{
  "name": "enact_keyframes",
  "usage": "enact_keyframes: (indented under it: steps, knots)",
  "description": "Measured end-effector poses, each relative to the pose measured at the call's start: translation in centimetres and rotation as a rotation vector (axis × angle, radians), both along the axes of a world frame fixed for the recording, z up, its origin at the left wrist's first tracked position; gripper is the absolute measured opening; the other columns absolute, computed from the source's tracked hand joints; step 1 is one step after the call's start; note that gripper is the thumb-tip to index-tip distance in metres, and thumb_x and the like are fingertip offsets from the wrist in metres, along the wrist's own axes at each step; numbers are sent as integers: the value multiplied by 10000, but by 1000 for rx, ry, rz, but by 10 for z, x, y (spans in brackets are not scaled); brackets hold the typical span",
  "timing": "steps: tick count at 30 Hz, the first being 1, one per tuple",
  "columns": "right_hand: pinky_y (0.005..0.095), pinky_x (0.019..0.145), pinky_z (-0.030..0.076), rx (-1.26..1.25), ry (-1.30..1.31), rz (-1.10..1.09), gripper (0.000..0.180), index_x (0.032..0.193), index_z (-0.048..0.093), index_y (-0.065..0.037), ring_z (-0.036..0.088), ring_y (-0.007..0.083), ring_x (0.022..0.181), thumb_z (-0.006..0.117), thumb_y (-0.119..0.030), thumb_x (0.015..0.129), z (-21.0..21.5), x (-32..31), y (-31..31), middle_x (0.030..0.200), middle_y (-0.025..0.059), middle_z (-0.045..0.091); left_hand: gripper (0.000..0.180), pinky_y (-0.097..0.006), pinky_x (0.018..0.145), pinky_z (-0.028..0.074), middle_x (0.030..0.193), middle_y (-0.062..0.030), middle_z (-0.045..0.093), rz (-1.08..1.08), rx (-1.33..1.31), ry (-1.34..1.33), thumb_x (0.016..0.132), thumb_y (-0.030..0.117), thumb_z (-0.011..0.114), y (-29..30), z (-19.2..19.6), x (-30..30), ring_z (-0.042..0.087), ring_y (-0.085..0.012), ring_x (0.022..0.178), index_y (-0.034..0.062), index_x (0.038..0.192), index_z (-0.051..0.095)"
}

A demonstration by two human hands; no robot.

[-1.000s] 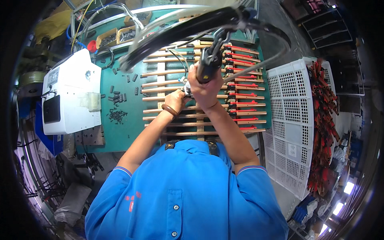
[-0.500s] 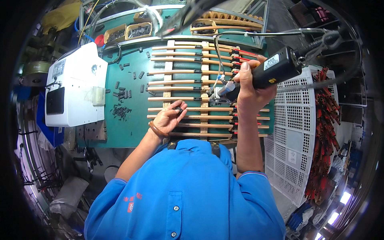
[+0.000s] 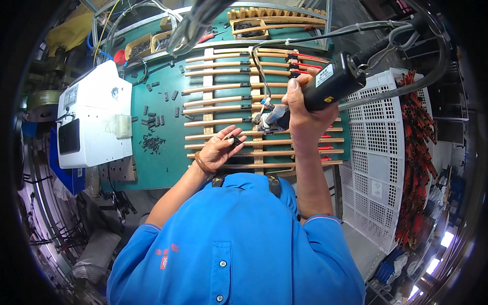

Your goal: The person uses a handheld power tool to attach small black plastic caps to the ends of bamboo sticks arranged on a green workbench. After processing multiple sticks, the person gathers the completed bamboo handles and places them into a white plastic basket.

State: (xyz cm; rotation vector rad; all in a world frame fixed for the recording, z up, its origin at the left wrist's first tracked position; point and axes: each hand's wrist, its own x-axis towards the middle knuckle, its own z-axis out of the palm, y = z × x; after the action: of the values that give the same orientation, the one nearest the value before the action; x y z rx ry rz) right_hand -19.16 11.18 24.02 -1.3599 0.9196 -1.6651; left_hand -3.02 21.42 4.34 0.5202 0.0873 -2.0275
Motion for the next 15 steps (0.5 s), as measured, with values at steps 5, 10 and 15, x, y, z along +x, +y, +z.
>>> enact_keyframes:
  steps: [5, 10, 15]
  knots:
    - [238, 577, 505, 10, 24, 2, 324, 1128, 474, 25, 554, 89, 611, 603, 42, 832, -1, -3, 2, 810, 56, 587, 639, -286, 884, 539, 1286, -123, 498, -105, -27, -143, 823, -36, 646, 0, 1, -1, 565, -222, 1120, 3, 1369, 317]
    - [249, 585, 522, 38, 38, -26, 330, 1125, 476, 21, 566, 98, 611, 608, 44, 823, -1, -2, 2, 814, 57, 587, 325, -263, 830, 543, 1026, -81, 636, -145, 51, -280, 792, -5, 703, -2, 2, -3, 619, -165, 980, -2, 1084, 561]
    - [233, 589, 497, 25, 45, -9, 340, 1135, 470, 23, 566, 92, 620, 603, 54, 824, -3, -4, 1, 826, 47, 589, 161, -252, 746, 549, 923, -36, 639, -192, 18, -579, 801, 36, 715, -3, -8, -2, 635, -157, 863, 6, 940, 641]
